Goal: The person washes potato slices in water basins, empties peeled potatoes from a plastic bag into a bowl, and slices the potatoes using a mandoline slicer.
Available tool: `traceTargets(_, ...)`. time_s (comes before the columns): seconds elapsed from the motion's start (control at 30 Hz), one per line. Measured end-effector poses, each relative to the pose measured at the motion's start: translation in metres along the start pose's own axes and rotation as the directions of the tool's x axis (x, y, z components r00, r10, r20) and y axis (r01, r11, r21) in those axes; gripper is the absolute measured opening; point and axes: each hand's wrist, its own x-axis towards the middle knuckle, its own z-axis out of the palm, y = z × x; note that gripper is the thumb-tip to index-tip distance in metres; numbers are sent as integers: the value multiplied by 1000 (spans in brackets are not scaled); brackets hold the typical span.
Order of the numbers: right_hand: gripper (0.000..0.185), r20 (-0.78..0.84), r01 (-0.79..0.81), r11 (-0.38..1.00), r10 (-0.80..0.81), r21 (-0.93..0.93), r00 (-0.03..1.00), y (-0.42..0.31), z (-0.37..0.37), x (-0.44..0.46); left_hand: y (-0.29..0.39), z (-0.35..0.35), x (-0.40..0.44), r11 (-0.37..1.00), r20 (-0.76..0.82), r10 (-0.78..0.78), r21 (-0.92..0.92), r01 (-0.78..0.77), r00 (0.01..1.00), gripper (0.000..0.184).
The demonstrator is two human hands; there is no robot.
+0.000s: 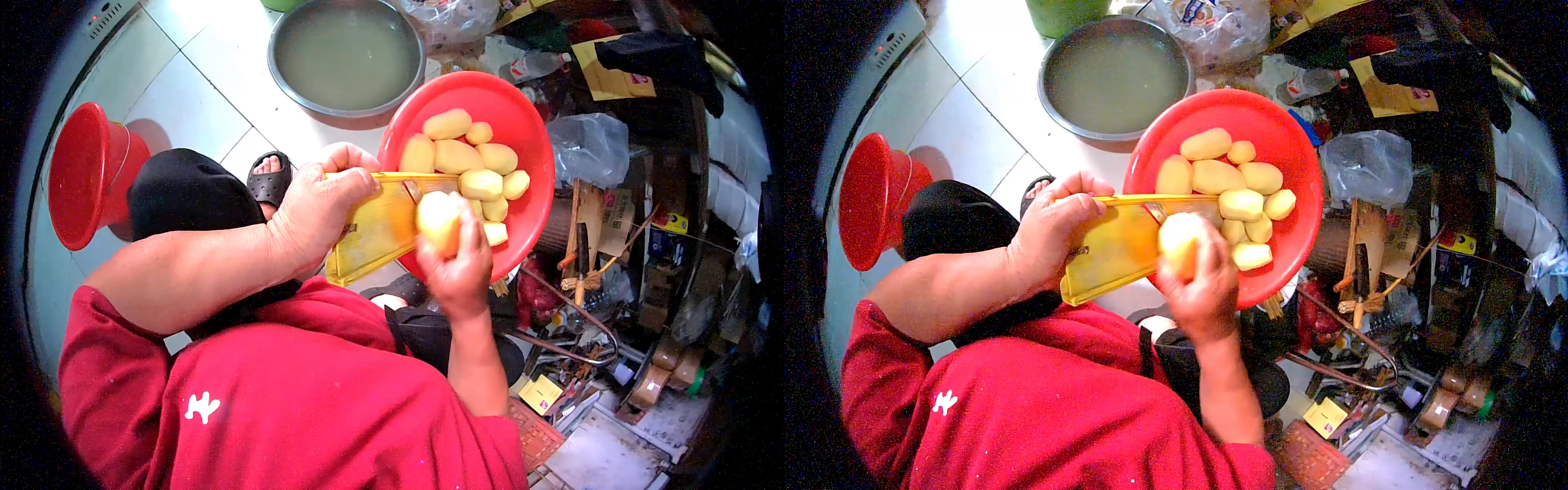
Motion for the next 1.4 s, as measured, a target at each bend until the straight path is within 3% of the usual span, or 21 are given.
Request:
traceTargets(0.1, 61, -24, 33, 999, -33, 17, 999, -14, 1, -2, -2, -2, 0, 998, 14, 53, 44, -54, 999, 18)
traceTargets(0.2, 61, -9, -330, 944, 331, 21, 944, 54, 15, -3, 0, 0, -2, 999, 3, 17, 37, -17, 1000, 19)
traceTargets(0.27, 62, 11, -371, 927, 371, 42, 928, 49, 15, 1, 0, 1, -1, 995, 3, 51, 88, -51, 999, 19)
traceTargets(0.37, 63, -41, 115, 993, -116, -30, 992, -20, 3, -2, 3, 5, -6, 999, 0, 44, -11, -44, 999, 19)
traceTargets(0.4, 62, -40, 137, 989, -136, 51, 990, -36, -1, -1, 3, 3, -4, 999, 0, 45, -8, -45, 999, 19)
traceTargets(0.47, 61, -87, -51, 998, 55, 46, 995, 5, 15, -6, -1, 1, -2, 997, -10, 68, 33, -67, 998, 20)
traceTargets(0.53, 61, -1, -448, 880, 454, 160, 891, 44, 16, 1, -2, 2, -3, 997, -1, 76, 27, -76, 997, 20)
traceTargets(0.6, 60, -32, -376, 912, 385, 163, 922, 50, 21, -6, 0, 2, 1, 996, 3, 88, 14, -88, 996, 19)
traceTargets(0.67, 64, -31, -138, 980, 144, 140, 989, 0, 10, -6, -1, 1, -2, 995, 2, 49, -84, -49, 999, 19)
traceTargets(0.7, 66, -78, 115, 993, -115, -8, 990, -20, 6, -4, -3, -1, -1, 998, 22, 59, -33, -58, 998, 19)
traceTargets(0.73, 67, -48, 122, 989, -118, 83, 992, -35, 2, -4, -2, 0, -2, 998, 23, 63, -30, -63, 998, 19)
traceTargets(0.8, 64, -76, -86, 990, 95, 114, 993, 2, 16, -7, -1, 6, -6, 997, -26, 59, -57, -61, 998, 19)
traceTargets(0.87, 59, -18, -423, 882, 436, 208, 900, 39, 20, -1, -1, 3, -5, 998, -11, 66, 14, -66, 998, 19)
traceTargets(0.93, 60, -10, -403, 894, 413, 197, 911, 46, 23, -8, 0, 4, -3, 994, 1, 73, 82, -73, 997, 18)
traceTargets(1.03, 64, -40, 63, 994, -60, 94, 997, -19, 7, -6, 0, 5, -7, 998, 3, 56, -39, -55, 998, 19)
traceTargets(1.07, 64, -17, 60, 991, -58, 118, 998, -31, 2, -7, 0, 4, -6, 998, 4, 59, -36, -58, 998, 19)
traceTargets(1.13, 63, -32, -170, 967, 179, 191, 983, 4, 15, -7, -2, 4, -7, 997, -3, 74, 13, -74, 997, 19)
traceTargets(1.2, 63, 34, -477, 856, 480, 201, 876, 46, 18, -4, -7, -1, -6, 995, 28, 83, 54, -85, 996, 19)
traceTargets(1.27, 64, 35, -427, 872, 432, 238, 901, 30, 17, -4, -5, -2, -3, 991, 50, 92, 95, -97, 994, 18)
traceTargets(1.37, 69, 32, -3, 989, -2, 146, 999, -26, 3, -7, -3, 0, -7, 996, 66, 76, 48, -79, 995, 19)
traceTargets(1.4, 69, 14, 28, 985, -31, 168, 999, -33, 3, -9, -2, 0, -8, 995, 67, 78, 50, -81, 995, 19)
